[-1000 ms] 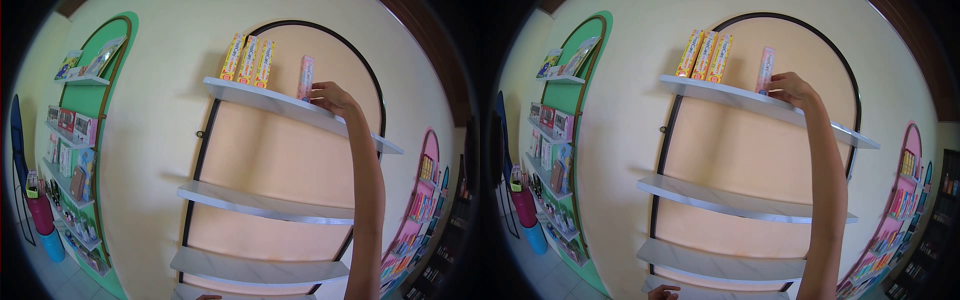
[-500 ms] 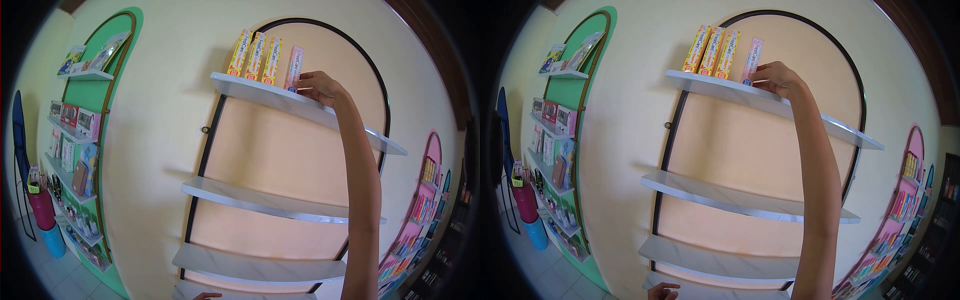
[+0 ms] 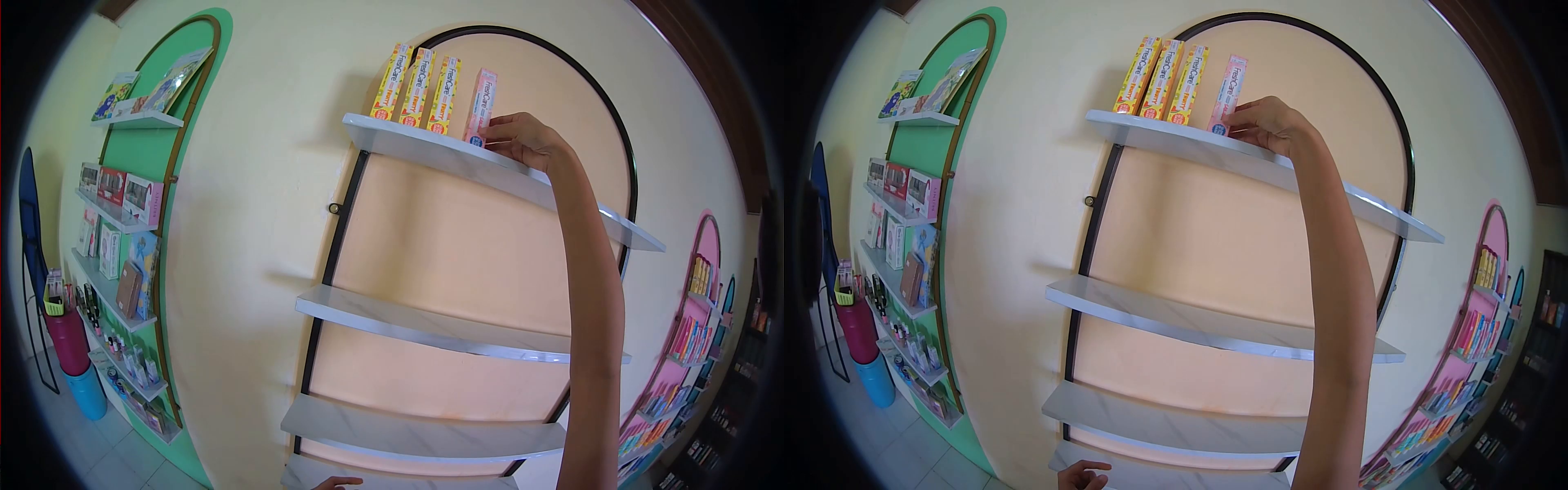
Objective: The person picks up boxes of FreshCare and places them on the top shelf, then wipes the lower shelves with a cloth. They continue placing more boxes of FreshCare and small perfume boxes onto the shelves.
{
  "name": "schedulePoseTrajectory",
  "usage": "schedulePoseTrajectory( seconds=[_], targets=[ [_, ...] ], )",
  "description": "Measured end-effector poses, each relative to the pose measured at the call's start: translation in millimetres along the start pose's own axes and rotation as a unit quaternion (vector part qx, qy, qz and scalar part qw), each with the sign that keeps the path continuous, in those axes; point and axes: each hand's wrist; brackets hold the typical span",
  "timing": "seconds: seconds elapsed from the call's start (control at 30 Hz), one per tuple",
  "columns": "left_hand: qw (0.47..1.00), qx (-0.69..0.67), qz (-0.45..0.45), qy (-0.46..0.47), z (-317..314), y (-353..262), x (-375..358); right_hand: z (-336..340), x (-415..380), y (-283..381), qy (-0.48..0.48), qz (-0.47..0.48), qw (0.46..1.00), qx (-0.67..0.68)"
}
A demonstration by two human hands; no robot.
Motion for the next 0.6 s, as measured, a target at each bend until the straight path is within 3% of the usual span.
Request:
schedulePoseTrajectory(
  seconds=[0.3, 0.4, 0.47, 0.53, 0.57, 0.6],
  targets=[
    [1.000, -0.001, 0.011, -0.001, 1, -3, -1, 3, -2, 0, 0.006, -0.006, 1.000, -0.025],
    [1.000, 0.015, 0.011, 0.001, 3, -3, 0, 1, -18, -2, -0.030, 0.015, 0.999, -0.038],
    [1.000, 0.007, 0.002, 0.000, 5, -4, -1, 0, -40, -8, -0.132, 0.120, 0.983, -0.052],
    [1.000, 0.006, 0.008, -0.006, 6, -7, -2, -32, -78, -15, -0.275, 0.222, 0.930, -0.099],
    [1.000, 0.008, 0.010, -0.012, 6, -8, -3, -58, -102, -25, -0.298, 0.291, 0.906, -0.074],
    [1.000, 0.004, 0.018, -0.010, 5, -8, -4, -87, -131, -37, -0.317, 0.289, 0.901, -0.064]
  ],
)
Point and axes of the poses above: each hand's wrist, its own x-axis towards the middle knuckle, its own z-axis out of the back of the hand, y = z × x, and after that the axes turned 13 degrees about y, right-handed
